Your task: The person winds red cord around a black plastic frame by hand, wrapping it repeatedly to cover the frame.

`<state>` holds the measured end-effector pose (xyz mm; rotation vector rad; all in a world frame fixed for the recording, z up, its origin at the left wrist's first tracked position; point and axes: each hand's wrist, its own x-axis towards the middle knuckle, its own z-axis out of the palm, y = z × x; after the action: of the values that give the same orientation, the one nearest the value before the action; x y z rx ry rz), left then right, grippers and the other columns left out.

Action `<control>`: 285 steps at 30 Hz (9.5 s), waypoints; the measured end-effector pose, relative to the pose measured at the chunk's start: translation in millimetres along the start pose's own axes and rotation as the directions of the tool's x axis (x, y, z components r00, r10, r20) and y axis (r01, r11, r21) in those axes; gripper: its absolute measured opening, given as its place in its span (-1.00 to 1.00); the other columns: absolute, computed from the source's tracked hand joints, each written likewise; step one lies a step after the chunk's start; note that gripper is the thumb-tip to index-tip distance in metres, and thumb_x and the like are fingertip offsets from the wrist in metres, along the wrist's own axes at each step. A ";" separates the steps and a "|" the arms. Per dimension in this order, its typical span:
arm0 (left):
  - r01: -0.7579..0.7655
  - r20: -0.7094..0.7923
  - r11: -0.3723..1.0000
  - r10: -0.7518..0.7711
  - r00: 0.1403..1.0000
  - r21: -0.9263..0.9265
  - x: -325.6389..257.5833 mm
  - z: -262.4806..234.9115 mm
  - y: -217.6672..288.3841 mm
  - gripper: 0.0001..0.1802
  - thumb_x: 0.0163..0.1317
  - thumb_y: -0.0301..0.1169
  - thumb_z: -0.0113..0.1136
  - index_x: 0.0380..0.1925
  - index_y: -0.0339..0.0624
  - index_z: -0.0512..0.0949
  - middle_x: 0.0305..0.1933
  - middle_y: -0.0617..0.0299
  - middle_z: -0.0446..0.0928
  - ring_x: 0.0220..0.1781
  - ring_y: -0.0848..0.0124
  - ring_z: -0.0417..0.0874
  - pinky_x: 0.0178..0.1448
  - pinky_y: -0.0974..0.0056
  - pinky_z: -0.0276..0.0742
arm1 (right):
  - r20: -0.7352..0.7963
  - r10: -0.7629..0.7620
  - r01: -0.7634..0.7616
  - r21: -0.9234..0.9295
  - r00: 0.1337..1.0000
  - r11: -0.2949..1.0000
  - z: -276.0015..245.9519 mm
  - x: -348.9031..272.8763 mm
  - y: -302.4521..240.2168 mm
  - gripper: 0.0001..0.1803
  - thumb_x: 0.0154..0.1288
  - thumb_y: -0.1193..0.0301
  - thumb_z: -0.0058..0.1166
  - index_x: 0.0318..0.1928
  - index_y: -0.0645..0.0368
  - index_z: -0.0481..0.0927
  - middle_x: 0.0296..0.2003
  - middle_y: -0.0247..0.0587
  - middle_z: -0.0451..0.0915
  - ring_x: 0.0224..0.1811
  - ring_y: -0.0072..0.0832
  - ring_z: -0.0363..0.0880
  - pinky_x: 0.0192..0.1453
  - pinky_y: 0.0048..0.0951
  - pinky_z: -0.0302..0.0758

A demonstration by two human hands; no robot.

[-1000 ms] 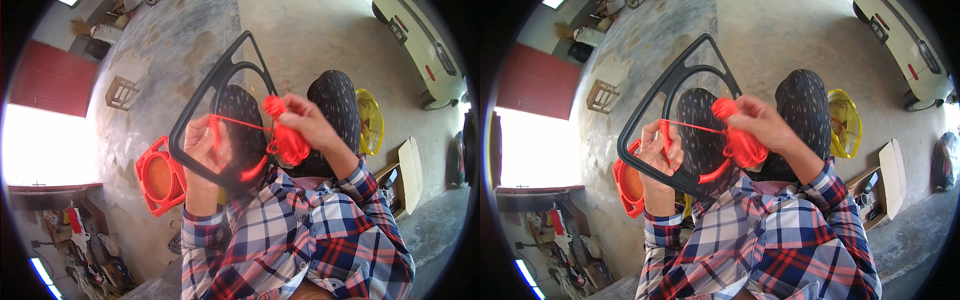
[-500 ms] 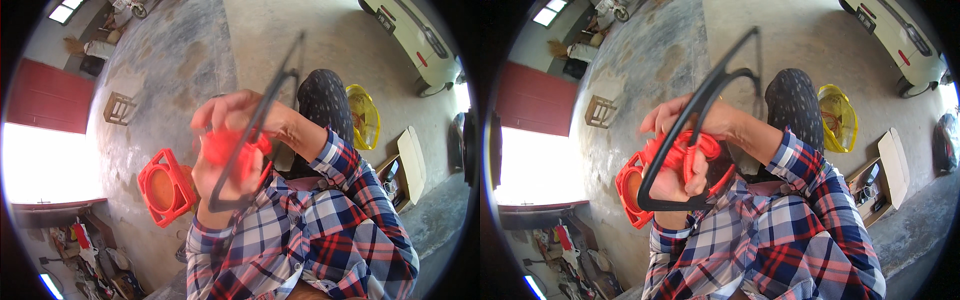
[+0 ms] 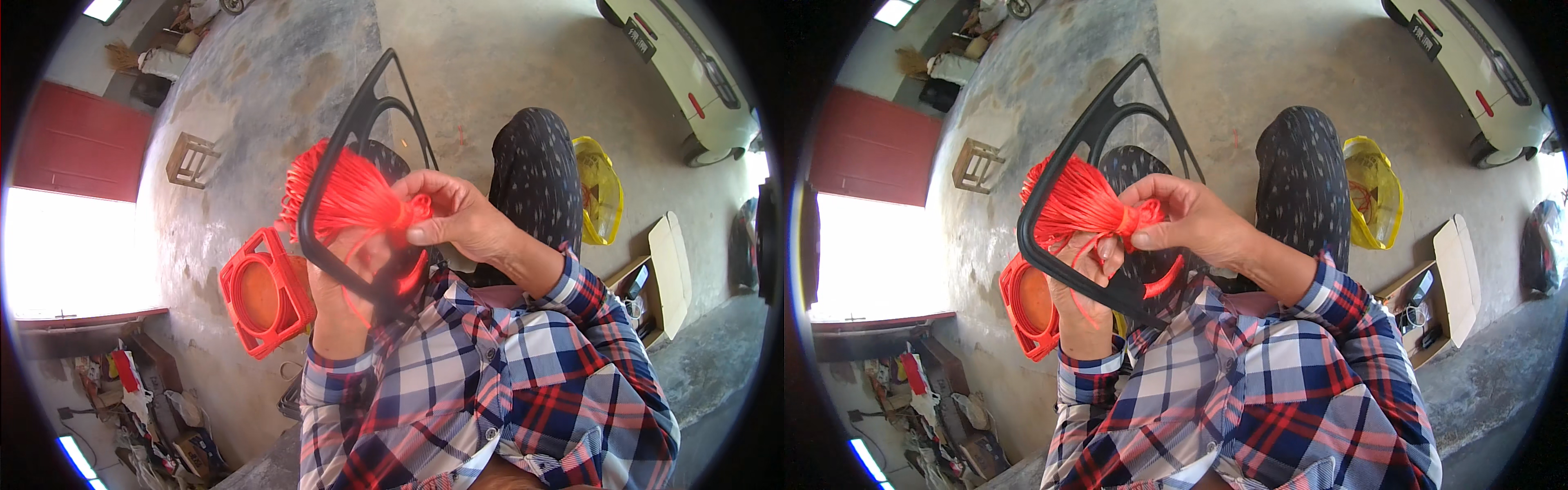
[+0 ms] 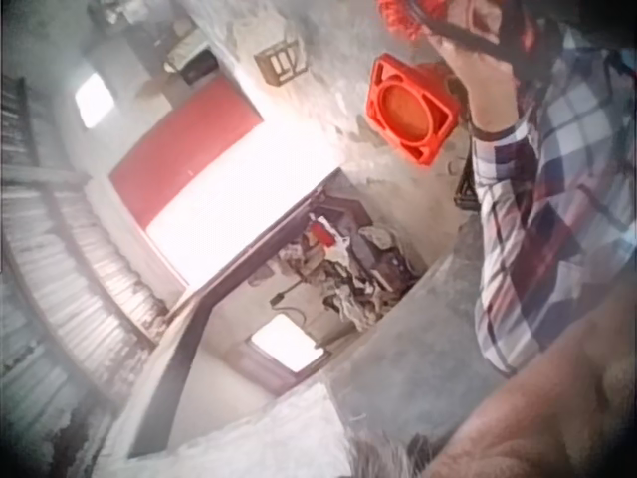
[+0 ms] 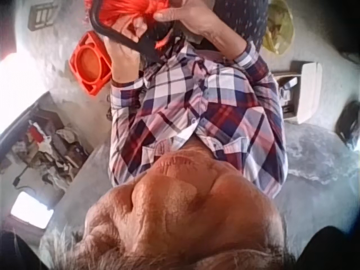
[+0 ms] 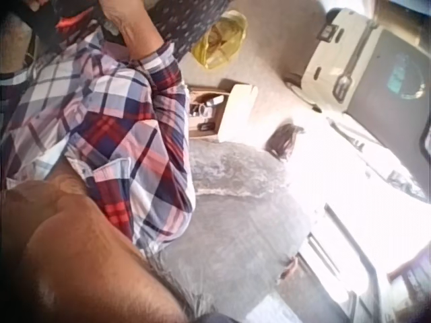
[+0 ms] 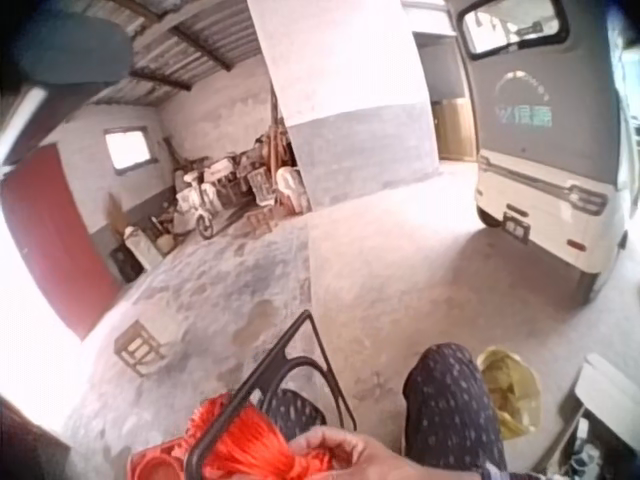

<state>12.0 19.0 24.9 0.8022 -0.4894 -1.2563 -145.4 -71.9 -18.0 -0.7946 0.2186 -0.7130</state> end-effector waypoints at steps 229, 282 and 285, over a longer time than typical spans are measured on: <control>0.352 0.005 0.889 -0.367 0.930 -0.294 -1.3 49.0 -4.9 -0.77 0.29 -0.49 0.13 -0.07 -0.30 0.49 -0.27 0.09 0.62 -0.38 0.32 0.63 -0.22 0.36 0.57 | 0.277 -0.077 0.110 -0.104 0.958 0.988 -16.2 55.4 -29.6 -0.63 0.22 0.23 0.28 -0.10 0.24 0.60 -0.02 -0.08 0.58 0.00 -0.38 0.57 0.15 -0.35 0.47; 0.211 0.261 0.967 -0.242 0.935 0.139 -8.8 31.3 -9.3 -0.59 0.09 -0.50 0.34 -0.07 -0.46 0.47 -0.24 0.09 0.59 -0.33 0.40 0.61 -0.31 0.37 0.53 | 0.560 -0.185 0.368 -0.235 0.808 0.899 8.8 60.4 -43.2 -0.72 0.21 0.35 0.25 -0.09 0.17 0.60 -0.09 -0.28 0.57 -0.10 -0.49 0.56 -0.06 -0.54 0.49; 0.103 0.115 0.942 -0.147 0.982 0.320 -3.2 2.0 -22.8 -0.50 0.13 -0.37 0.20 0.03 -0.45 0.39 -0.25 -0.06 0.57 -0.39 0.27 0.61 -0.41 0.29 0.55 | 0.372 -0.075 0.198 -0.302 0.925 0.933 8.6 54.1 -40.8 -0.68 0.19 0.38 0.22 -0.04 0.20 0.62 -0.06 -0.24 0.56 -0.03 -0.48 0.53 0.04 -0.48 0.46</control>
<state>-4.9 19.3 9.1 1.0305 -0.7730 -1.3772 -121.6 -122.4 21.5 -1.2609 -0.0495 -0.6592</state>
